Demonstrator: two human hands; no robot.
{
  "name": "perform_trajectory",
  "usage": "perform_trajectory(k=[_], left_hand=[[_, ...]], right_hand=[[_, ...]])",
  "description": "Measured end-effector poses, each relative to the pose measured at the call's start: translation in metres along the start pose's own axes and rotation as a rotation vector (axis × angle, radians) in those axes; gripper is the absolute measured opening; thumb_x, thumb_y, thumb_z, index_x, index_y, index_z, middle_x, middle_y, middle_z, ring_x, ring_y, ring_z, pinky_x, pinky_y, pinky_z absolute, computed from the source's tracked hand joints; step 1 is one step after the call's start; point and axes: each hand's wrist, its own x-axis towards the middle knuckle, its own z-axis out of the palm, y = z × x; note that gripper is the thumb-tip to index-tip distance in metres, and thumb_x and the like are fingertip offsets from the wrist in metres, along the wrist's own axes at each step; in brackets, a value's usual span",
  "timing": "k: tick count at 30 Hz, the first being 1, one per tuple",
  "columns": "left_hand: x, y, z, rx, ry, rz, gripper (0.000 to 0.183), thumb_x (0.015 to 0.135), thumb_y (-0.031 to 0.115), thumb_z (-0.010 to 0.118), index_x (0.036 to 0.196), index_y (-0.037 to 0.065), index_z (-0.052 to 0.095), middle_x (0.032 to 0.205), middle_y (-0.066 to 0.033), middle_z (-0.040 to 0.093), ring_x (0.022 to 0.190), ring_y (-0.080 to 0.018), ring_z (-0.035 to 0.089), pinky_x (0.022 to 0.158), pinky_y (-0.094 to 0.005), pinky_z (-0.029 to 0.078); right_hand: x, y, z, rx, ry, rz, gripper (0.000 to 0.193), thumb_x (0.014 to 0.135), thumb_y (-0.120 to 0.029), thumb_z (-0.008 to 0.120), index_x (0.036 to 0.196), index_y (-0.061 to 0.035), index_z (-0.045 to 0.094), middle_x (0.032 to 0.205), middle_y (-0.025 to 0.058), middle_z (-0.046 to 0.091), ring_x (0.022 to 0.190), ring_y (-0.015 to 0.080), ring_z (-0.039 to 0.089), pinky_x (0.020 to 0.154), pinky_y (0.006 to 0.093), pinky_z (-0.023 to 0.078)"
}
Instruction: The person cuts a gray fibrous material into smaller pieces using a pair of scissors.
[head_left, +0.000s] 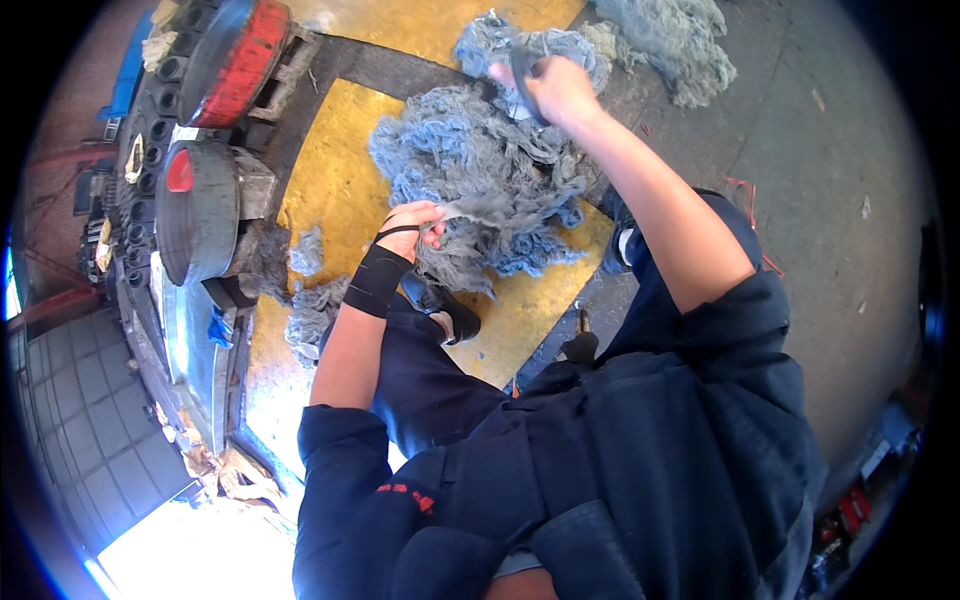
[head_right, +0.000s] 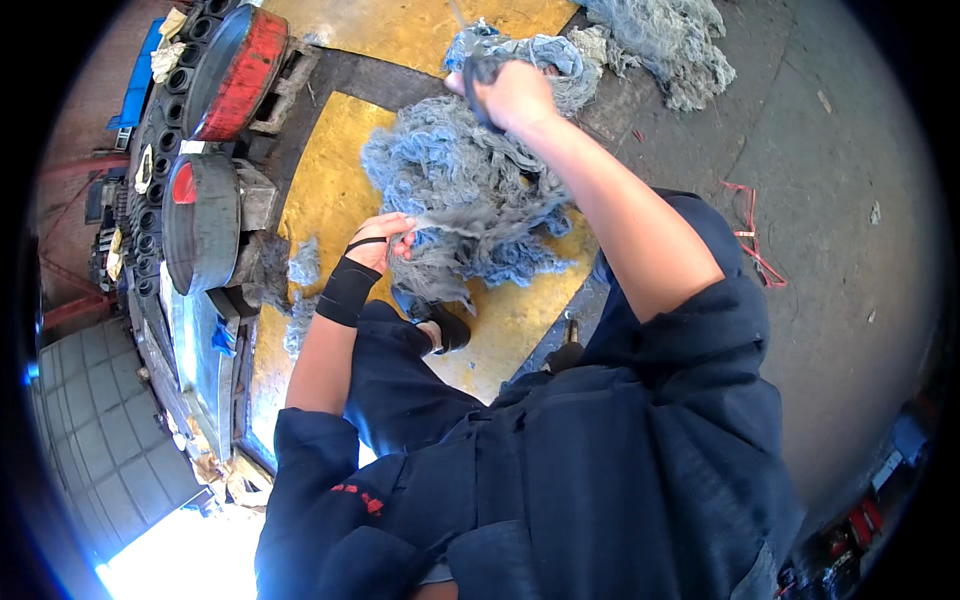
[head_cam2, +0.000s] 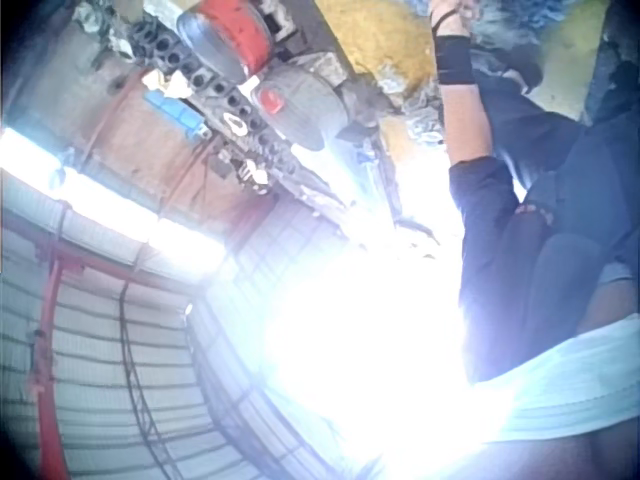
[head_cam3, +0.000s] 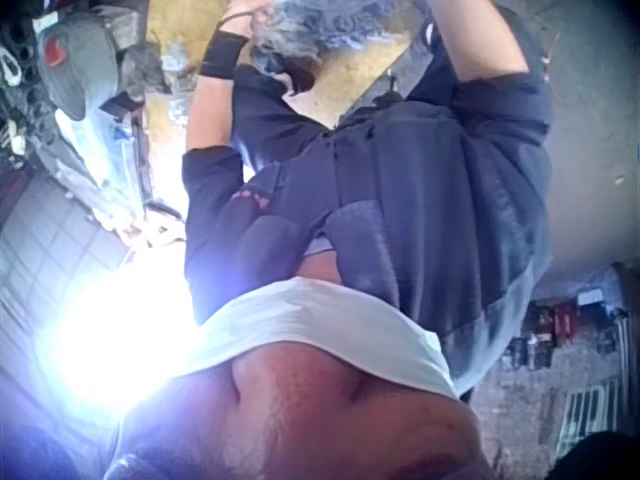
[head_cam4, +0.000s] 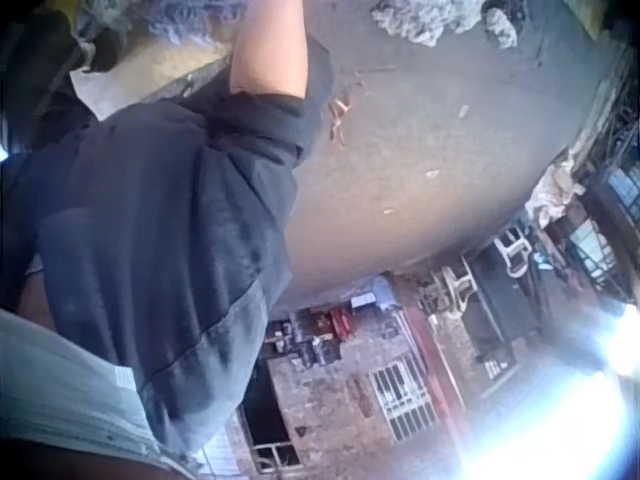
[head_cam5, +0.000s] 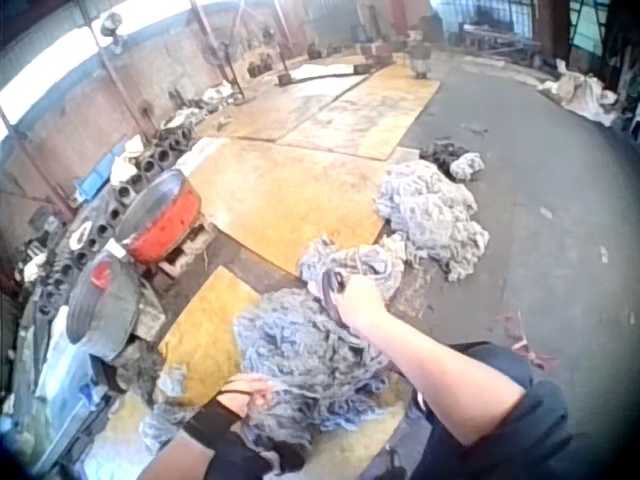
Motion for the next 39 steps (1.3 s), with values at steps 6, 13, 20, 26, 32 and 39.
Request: perform_trajectory(k=[6,13,20,26,32,39], left_hand=[[0.006,-0.009,-0.006,-0.115,0.115,-0.108,0.015,0.083,0.018,0.065,0.082,0.007,0.056,0.061,-0.0006,0.049,0.048,-0.0104,0.042,0.056,-0.0298,0.043],[0.0,0.007,-0.022,-0.122,0.057,0.08,0.014,0.09,0.017,0.058,0.094,0.004,0.056,0.068,0.0002,0.051,0.058,-0.01,0.048,0.065,-0.0274,0.046],[-0.005,0.015,-0.015,-0.05,-0.017,0.137,0.016,0.091,0.018,0.055,0.096,0.003,0.057,0.077,-0.0018,0.057,0.07,-0.0103,0.051,0.07,-0.0245,0.043],[-0.011,0.017,-0.006,-0.092,-0.016,0.152,0.015,0.09,0.017,0.057,0.092,0.002,0.059,0.075,-0.0037,0.059,0.067,-0.0102,0.05,0.064,-0.022,0.04],[-0.011,0.016,-0.01,-0.094,-0.038,0.152,0.015,0.09,0.018,0.058,0.092,0.004,0.059,0.072,-0.0017,0.057,0.067,-0.0091,0.05,0.062,-0.0214,0.038],[-0.01,0.018,-0.012,-0.085,-0.042,0.181,0.014,0.09,0.018,0.058,0.091,0.004,0.06,0.071,-0.0001,0.056,0.067,-0.0083,0.05,0.061,-0.0207,0.037]], right_hand=[[-0.083,0.005,0.046,0.567,-0.789,0.397,0.073,0.072,-0.075,0.054,0.062,-0.0029,0.053,0.056,0.0034,0.051,0.037,0.0088,0.047,0.034,0.0228,0.038],[-0.113,0.022,0.06,0.445,-1.183,0.641,0.081,0.073,-0.083,0.038,0.07,-0.004,0.056,0.062,0.0053,0.054,0.048,0.0132,0.05,0.045,0.0267,0.039],[-0.103,0.015,0.076,0.576,-1.229,0.597,0.085,0.071,-0.085,0.037,0.074,-0.0026,0.057,0.068,0.0074,0.055,0.049,0.015,0.048,0.047,0.028,0.041],[-0.097,0.006,0.085,0.575,-1.195,0.531,0.081,0.072,-0.085,0.037,0.068,-0.0051,0.051,0.06,0.004,0.046,0.047,0.0131,0.044,0.045,0.0267,0.038],[-0.101,-0.002,0.077,0.523,-1.119,0.445,0.074,0.072,-0.084,0.039,0.063,-0.0107,0.041,0.057,0.0003,0.039,0.044,0.0099,0.039,0.04,0.0242,0.033],[-0.104,0.001,0.083,0.585,-1.12,0.455,0.072,0.073,-0.083,0.039,0.065,-0.0119,0.038,0.057,-0.0009,0.036,0.045,0.009,0.037,0.04,0.023,0.033]])
